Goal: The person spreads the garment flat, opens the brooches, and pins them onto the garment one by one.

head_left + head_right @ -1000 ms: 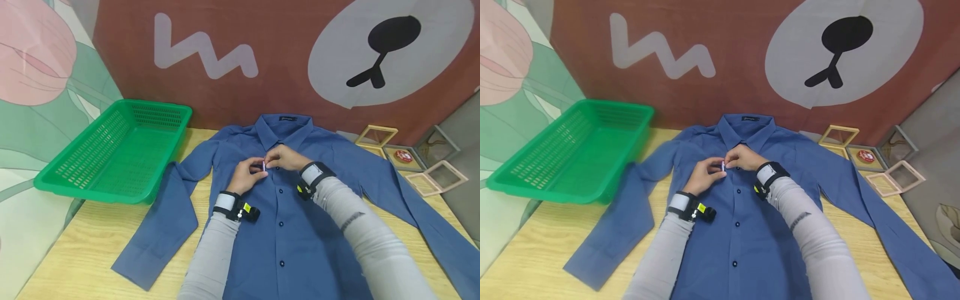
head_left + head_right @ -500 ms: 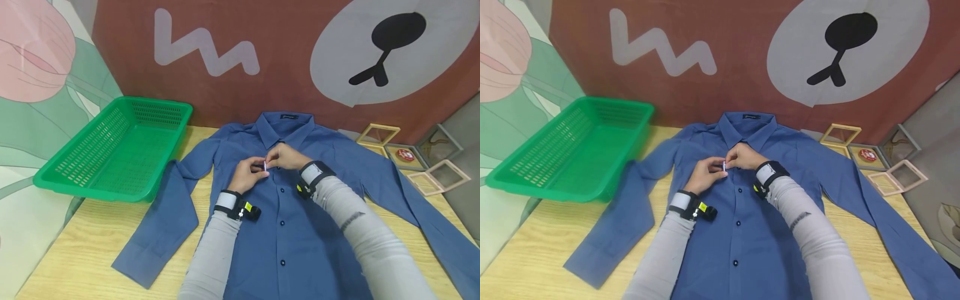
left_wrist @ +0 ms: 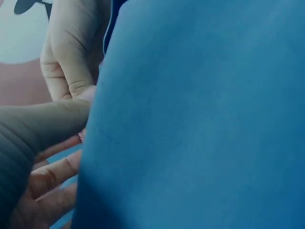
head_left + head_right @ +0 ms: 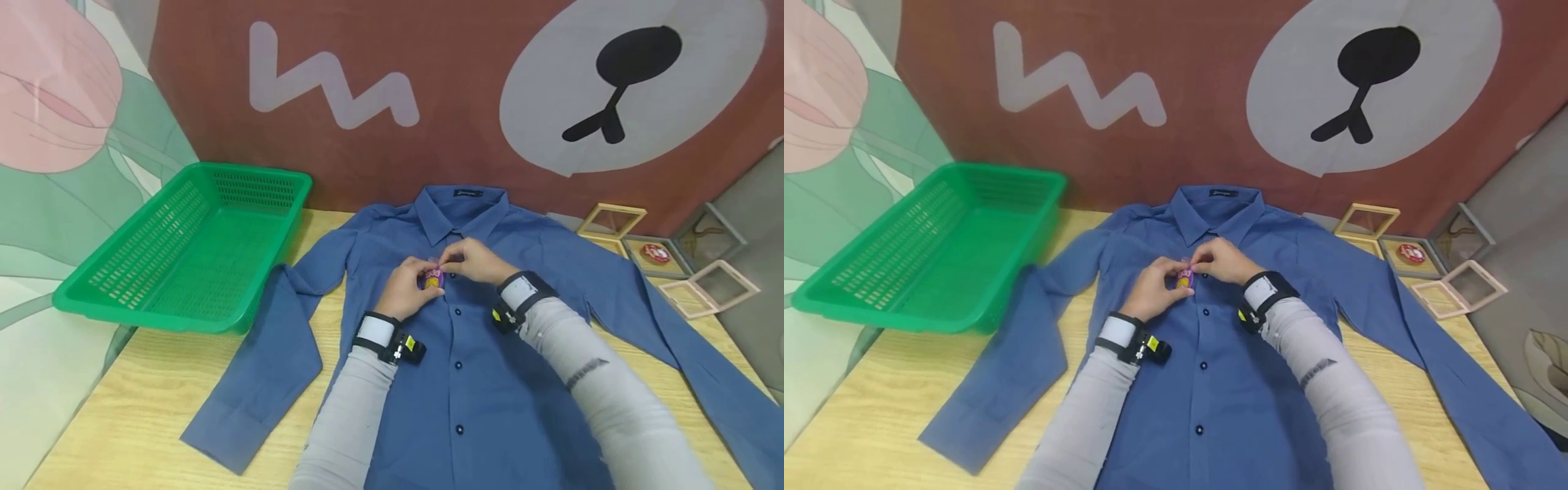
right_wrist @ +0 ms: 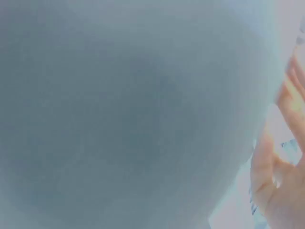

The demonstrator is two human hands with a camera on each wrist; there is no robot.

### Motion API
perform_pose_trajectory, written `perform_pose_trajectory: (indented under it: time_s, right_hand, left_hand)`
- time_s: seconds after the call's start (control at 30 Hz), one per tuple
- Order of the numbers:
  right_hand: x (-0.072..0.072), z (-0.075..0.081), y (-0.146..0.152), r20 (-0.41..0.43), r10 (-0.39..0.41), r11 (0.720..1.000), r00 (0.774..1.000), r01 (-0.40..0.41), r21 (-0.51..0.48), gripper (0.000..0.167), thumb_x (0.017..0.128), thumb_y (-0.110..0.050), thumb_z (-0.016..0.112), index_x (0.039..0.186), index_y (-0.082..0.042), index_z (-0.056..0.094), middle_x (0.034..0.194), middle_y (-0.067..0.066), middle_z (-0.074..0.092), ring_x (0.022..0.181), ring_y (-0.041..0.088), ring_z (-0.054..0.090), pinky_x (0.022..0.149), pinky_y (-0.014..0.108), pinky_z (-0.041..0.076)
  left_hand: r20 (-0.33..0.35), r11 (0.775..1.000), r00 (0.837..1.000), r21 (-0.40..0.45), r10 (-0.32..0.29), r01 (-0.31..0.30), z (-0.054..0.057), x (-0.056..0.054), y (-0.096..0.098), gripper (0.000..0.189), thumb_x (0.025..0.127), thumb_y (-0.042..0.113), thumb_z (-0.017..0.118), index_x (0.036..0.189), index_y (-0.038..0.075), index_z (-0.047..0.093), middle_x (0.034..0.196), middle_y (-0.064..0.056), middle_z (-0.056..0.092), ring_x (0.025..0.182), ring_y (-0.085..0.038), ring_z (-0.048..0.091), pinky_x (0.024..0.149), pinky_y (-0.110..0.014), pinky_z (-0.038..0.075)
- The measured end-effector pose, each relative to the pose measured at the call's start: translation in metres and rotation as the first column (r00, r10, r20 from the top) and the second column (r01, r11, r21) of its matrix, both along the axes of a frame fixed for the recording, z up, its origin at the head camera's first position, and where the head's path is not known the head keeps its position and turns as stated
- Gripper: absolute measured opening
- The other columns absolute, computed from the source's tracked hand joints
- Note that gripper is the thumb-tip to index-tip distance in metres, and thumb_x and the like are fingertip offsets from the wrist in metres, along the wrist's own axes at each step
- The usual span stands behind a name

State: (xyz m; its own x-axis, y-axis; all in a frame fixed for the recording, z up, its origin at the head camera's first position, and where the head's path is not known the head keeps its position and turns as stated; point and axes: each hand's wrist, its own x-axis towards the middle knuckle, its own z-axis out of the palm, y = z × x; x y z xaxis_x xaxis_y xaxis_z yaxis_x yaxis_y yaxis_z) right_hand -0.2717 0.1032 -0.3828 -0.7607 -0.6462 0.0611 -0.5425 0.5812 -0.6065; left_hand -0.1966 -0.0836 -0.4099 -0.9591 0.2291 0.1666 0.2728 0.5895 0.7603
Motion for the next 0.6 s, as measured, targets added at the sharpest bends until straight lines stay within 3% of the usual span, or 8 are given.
perform_pose_trajectory:
  time_s: [0.1,0.17,0.23,0.37,0.47,0.6]
  right_hand:
    - [0.007,0.005,0.009,-0.077,-0.12,0.987,0.99,0.128,0.1,0.022,0.094,-0.013,0.069,0.111,-0.001,0.072,0.118,0.019,0.067,0.109,0.036,0.06,0.097,0.051,0.046]
    - [0.011,0.008,0.013,-0.103,-0.197,0.957,0.975,0.214,0.197,0.037,0.096,-0.021,0.066,0.128,-0.002,0.064,0.138,0.024,0.054,0.127,0.046,0.05,0.107,0.061,0.038]
    - [0.014,0.009,0.017,-0.072,-0.245,0.919,0.967,0.256,0.299,0.052,0.098,-0.029,0.063,0.142,-0.002,0.052,0.15,0.027,0.041,0.137,0.05,0.04,0.112,0.064,0.033]
    - [0.018,0.007,0.02,0.064,-0.271,0.847,0.96,0.207,0.49,0.07,0.1,-0.041,0.057,0.154,-0.004,0.034,0.16,0.032,0.021,0.143,0.056,0.026,0.116,0.067,0.024]
    - [0.018,0.005,0.02,0.148,-0.272,0.808,0.951,0.142,0.572,0.08,0.097,-0.049,0.058,0.158,-0.008,0.024,0.162,0.032,0.009,0.142,0.063,0.015,0.115,0.072,0.015]
    - [0.011,0.007,0.02,0.179,-0.286,0.787,0.941,0.124,0.604,0.093,0.093,-0.053,0.062,0.16,-0.011,0.014,0.163,0.031,0.0,0.139,0.069,0.007,0.113,0.077,0.01]
  left_hand:
    - [-0.03,0.992,1.0,-0.125,0.006,-0.01,0.001,0.001,0.005,0.051,0.084,0.027,0.082,0.129,0.009,0.066,0.12,-0.01,0.062,0.109,-0.025,0.06,0.096,-0.04,0.051]
    - [-0.038,0.979,0.999,-0.203,0.027,-0.034,0.004,0.002,0.008,0.051,0.083,0.029,0.082,0.128,0.012,0.068,0.12,-0.009,0.062,0.11,-0.026,0.057,0.093,-0.042,0.052]
    - [-0.039,0.958,0.998,-0.28,0.05,-0.059,0.006,0.004,0.011,0.05,0.082,0.032,0.083,0.127,0.015,0.069,0.121,-0.008,0.062,0.113,-0.026,0.055,0.09,-0.045,0.053]
    - [-0.019,0.917,0.995,-0.386,0.099,-0.099,0.007,0.009,0.018,0.049,0.081,0.034,0.083,0.126,0.019,0.07,0.121,-0.007,0.062,0.116,-0.027,0.053,0.086,-0.049,0.054]
    - [0.001,0.89,0.99,-0.437,0.142,-0.127,0.009,0.01,0.024,0.048,0.08,0.034,0.084,0.124,0.02,0.071,0.122,-0.007,0.062,0.117,-0.027,0.053,0.086,-0.051,0.053]
    - [0.01,0.843,0.983,-0.515,0.184,-0.153,0.016,0.003,0.034,0.043,0.08,0.035,0.083,0.118,0.017,0.073,0.123,-0.006,0.061,0.119,-0.026,0.052,0.087,-0.05,0.053]
